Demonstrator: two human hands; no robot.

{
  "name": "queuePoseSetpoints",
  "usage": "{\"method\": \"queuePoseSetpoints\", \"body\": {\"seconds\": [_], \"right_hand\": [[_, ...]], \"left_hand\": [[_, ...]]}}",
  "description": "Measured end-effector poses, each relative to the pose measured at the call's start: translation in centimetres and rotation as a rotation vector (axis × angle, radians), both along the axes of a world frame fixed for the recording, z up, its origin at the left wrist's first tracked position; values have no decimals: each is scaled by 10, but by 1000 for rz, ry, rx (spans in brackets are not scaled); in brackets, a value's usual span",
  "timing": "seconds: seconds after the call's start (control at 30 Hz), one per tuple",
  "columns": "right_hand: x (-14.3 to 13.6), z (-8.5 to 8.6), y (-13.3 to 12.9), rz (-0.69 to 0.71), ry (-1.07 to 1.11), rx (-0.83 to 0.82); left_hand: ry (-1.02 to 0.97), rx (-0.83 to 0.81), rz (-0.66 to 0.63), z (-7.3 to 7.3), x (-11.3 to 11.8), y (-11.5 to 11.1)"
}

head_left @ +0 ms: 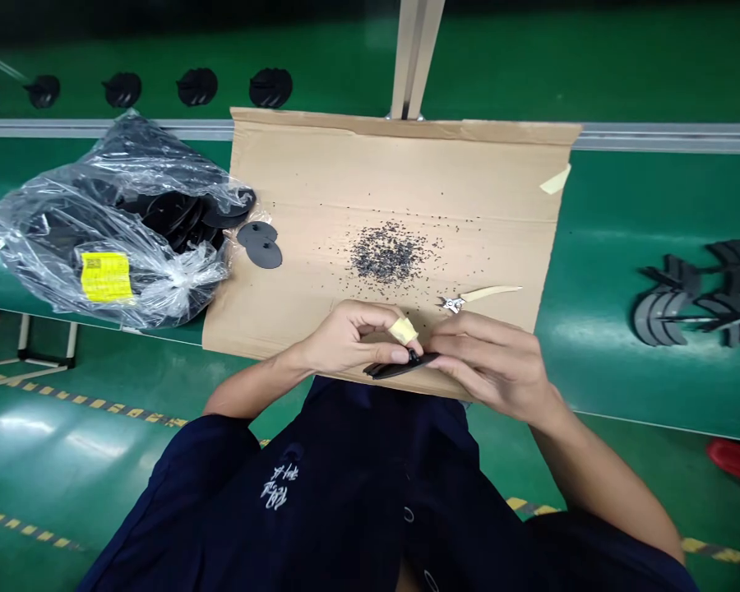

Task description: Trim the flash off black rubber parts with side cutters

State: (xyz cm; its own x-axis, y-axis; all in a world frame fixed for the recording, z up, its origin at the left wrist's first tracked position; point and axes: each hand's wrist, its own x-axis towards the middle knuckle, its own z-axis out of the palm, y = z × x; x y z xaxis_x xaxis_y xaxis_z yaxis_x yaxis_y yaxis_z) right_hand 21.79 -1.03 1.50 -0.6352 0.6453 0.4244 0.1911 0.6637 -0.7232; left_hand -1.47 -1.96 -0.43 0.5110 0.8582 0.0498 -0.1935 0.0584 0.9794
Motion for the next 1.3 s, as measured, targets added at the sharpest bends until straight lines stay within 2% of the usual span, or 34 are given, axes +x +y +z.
{"method": "queuePoseSetpoints", "body": {"seconds": [0.2,0.3,0.43,0.53,0.63,0.77,0.83,0.93,1.07,1.17,1.3], "right_hand": [[-2,-6,-2,87,-111,197],[-4,-8,-1,81,-211,235],[-2,-5,0,-6,-302,346],[5,2,0,-115,-354,531],[9,7,1,-191,-362,694],[-4,-2,-1,-139,-302,802],[-9,-10,-1,-75,-255,793],[0,-22,2,-69,-283,649],[43,-39,16,-245,-589,415],[70,-51,26,-289,-749,353],[73,-50,24,-287,-758,313]], "left_hand": [[165,276,-28,9,-4,-1],[217,311,-17,9,-5,0],[184,306,25,2,-8,2],[192,212,206,-7,-13,2],[116,-32,381,-17,-15,-2],[-63,-389,280,-21,-1,-8],[-94,-444,288,-21,5,-9],[-73,-387,390,-23,3,-7],[-93,-420,430,-32,-11,-3],[-98,-453,454,-38,-14,-1],[21,-243,497,-37,-8,-2]]}}
